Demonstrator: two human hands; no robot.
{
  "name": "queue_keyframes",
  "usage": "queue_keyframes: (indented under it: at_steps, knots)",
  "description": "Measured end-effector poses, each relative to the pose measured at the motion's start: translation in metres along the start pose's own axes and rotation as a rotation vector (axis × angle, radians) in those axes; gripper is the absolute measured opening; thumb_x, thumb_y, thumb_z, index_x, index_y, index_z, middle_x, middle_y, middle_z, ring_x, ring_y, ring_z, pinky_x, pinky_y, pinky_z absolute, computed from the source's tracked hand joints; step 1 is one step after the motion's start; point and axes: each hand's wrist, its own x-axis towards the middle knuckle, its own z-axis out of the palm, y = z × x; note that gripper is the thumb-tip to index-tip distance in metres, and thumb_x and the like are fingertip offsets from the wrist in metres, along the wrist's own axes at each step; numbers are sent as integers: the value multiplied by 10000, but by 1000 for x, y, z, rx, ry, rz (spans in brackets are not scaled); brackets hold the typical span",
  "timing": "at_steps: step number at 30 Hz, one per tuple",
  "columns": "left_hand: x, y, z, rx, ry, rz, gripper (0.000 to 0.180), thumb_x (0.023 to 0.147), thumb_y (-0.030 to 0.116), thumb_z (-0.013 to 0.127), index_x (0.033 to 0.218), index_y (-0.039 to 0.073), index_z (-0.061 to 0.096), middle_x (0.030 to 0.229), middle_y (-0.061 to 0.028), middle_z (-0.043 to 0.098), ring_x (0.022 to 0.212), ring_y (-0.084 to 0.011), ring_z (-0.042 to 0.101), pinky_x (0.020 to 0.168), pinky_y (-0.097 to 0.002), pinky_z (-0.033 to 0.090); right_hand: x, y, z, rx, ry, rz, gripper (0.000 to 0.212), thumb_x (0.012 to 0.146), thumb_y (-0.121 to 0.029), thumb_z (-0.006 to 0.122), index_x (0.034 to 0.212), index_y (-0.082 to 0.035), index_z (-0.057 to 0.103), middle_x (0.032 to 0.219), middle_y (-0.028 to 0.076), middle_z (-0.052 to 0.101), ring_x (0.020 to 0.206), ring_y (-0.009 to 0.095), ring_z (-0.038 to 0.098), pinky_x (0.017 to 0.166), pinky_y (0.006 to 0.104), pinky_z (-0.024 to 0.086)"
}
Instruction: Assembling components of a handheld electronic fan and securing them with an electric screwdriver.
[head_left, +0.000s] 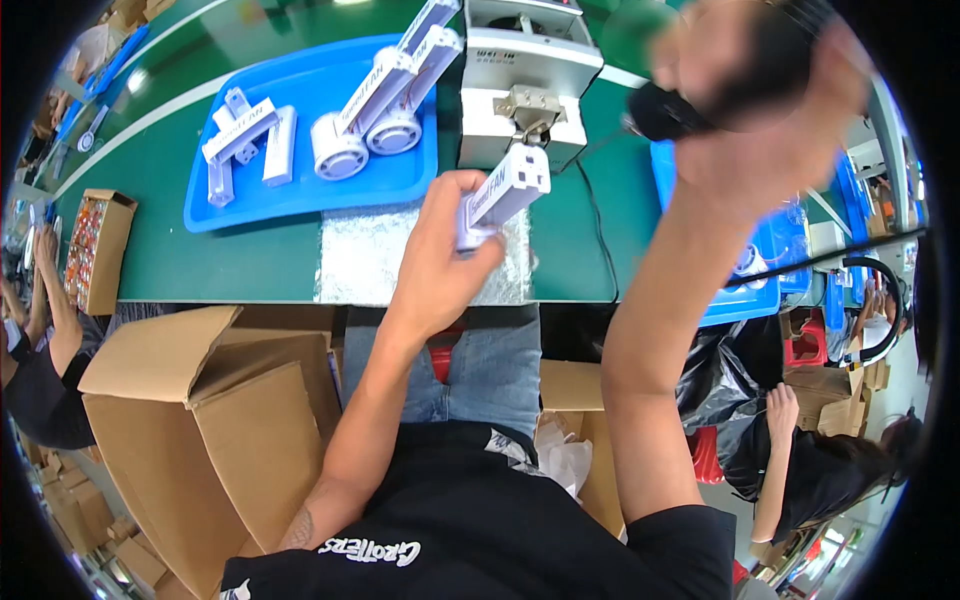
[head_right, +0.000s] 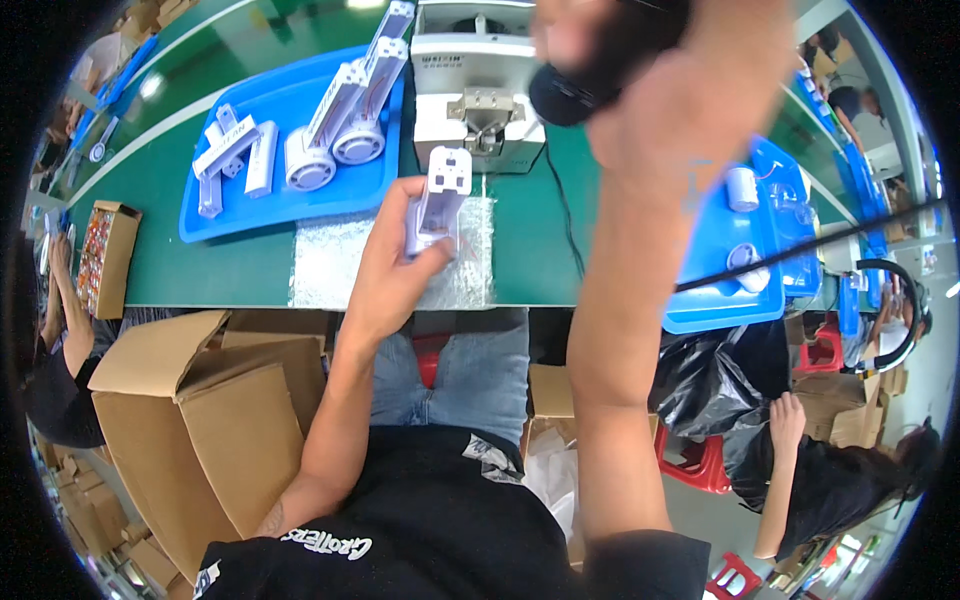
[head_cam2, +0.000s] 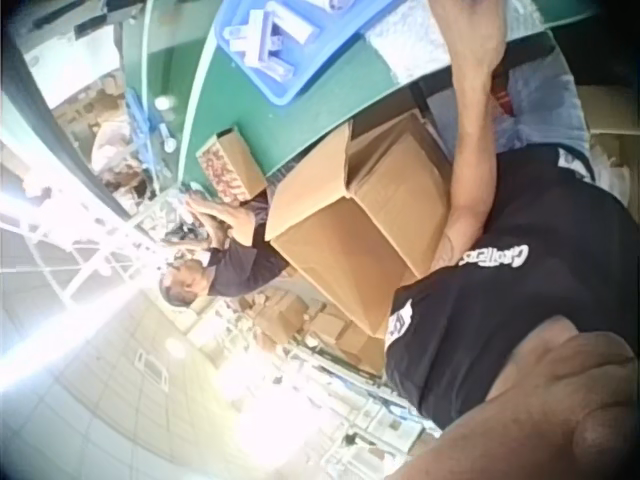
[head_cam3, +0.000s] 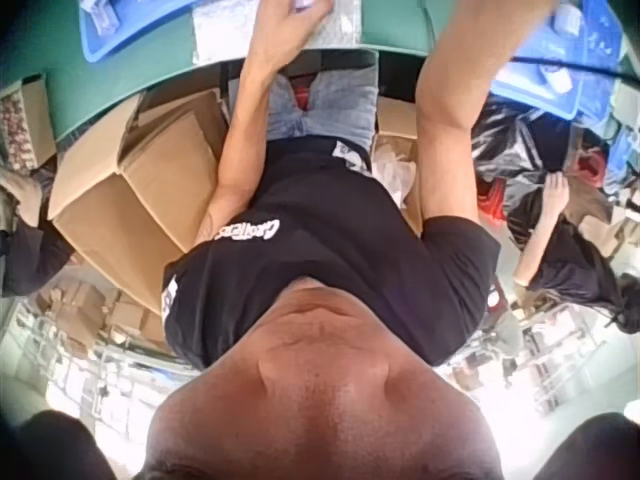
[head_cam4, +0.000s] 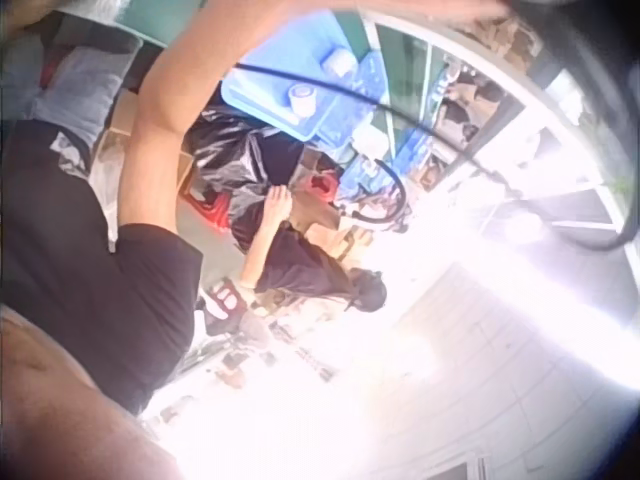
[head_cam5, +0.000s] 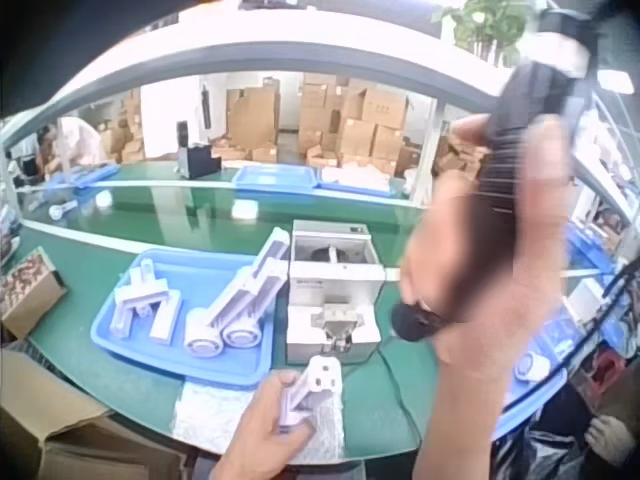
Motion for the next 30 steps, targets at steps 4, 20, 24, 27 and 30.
queue_keyframes:
  at_steps: [4, 20, 24, 27, 30]
  knots:
    - [-3, -3, -5, 34, 8, -26, 493, 878, 63, 700, 1330, 52, 503, 1154, -108, 571, 1067, -234, 580, 958, -337, 471, -20, -42, -32, -66, -492, 214, 581, 1007, -597, 520, 1236, -65, 576, 916, 37, 559, 683, 150, 548, 675, 339, 439]
    - [-2, 8, -2, 51, -37, -47, 532, 840, 317, 842, 1223, 49, 588, 1116, -136, 608, 1049, -296, 620, 938, -406, 487, -27, -49, -29, -169, -186, 89, 658, 940, -704, 512, 1038, -53, 536, 850, 62, 528, 692, 185, 524, 702, 354, 439]
    - [0, 5, -1, 82, 8, -27, 510, 785, 173, 795, 1222, 46, 566, 1101, -157, 619, 1047, -335, 638, 938, -422, 500, -24, -48, -26, -194, -117, 51, 685, 922, -732, 509, 986, -50, 525, 832, 68, 520, 694, 195, 517, 710, 358, 439]
    - [0, -1, 1, 117, 27, 19, 504, 782, 123, 744, 1238, 31, 550, 1118, -186, 598, 1072, -394, 612, 976, -426, 487, -12, -51, -27, -226, -83, -10, 707, 908, -754, 508, 946, -48, 517, 819, 73, 514, 696, 202, 513, 715, 361, 439]
    - [-4, 0, 0, 235, 55, 82, 518, 776, 115, 735, 1251, 32, 547, 1195, -205, 558, 1096, -420, 603, 979, -449, 491, 1, -57, -26, -252, -49, -77, 730, 895, -775, 506, 906, -46, 509, 806, 78, 508, 698, 209, 508, 721, 364, 439]
